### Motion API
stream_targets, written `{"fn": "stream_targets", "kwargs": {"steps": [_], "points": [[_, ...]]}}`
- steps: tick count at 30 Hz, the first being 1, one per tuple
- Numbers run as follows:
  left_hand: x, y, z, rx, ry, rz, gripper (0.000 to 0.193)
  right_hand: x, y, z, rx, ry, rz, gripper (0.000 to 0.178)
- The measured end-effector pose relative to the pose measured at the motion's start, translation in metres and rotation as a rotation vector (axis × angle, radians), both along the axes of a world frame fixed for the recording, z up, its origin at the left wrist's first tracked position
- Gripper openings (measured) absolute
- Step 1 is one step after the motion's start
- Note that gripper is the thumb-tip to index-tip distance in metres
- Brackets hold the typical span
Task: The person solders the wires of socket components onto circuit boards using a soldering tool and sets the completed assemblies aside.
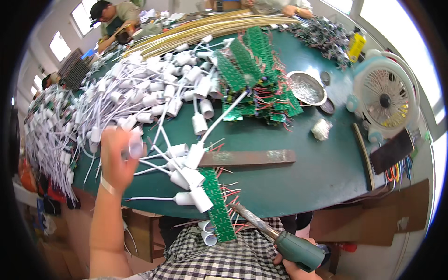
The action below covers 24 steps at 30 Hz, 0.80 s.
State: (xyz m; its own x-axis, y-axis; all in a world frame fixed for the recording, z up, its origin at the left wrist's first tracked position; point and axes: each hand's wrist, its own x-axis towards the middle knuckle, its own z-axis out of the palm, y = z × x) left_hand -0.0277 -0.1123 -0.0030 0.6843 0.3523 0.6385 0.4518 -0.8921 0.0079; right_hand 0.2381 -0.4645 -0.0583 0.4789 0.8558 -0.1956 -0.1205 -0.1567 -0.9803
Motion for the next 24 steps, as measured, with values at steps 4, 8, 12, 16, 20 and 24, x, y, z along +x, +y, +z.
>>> {"fn": "stream_targets", "kwargs": {"steps": [4,8,12,16,20,24], "points": [[0.010,-0.101,-0.011,-0.306,0.108,-0.161,0.033,0.000,0.009,0.003,-0.076,0.018,0.012,0.032],[0.022,-0.153,-0.038,-0.706,0.064,-0.059,0.021,0.006,0.011,0.006,-0.142,-0.022,0.119,0.019],[0.029,-0.162,-0.054,-0.766,0.028,0.082,0.012,-0.004,0.011,0.016,-0.068,0.044,0.023,0.027],[0.040,-0.159,-0.048,-0.618,0.023,0.111,0.008,0.009,-0.005,0.003,-0.050,0.033,0.125,0.035],[0.043,-0.158,-0.053,-0.643,0.022,0.153,0.009,0.029,-0.015,-0.016,-0.094,-0.092,0.337,0.037],[0.048,-0.161,-0.058,-0.649,-0.009,0.184,0.010,0.011,-0.011,-0.008,-0.013,-0.037,0.167,0.037]]}}
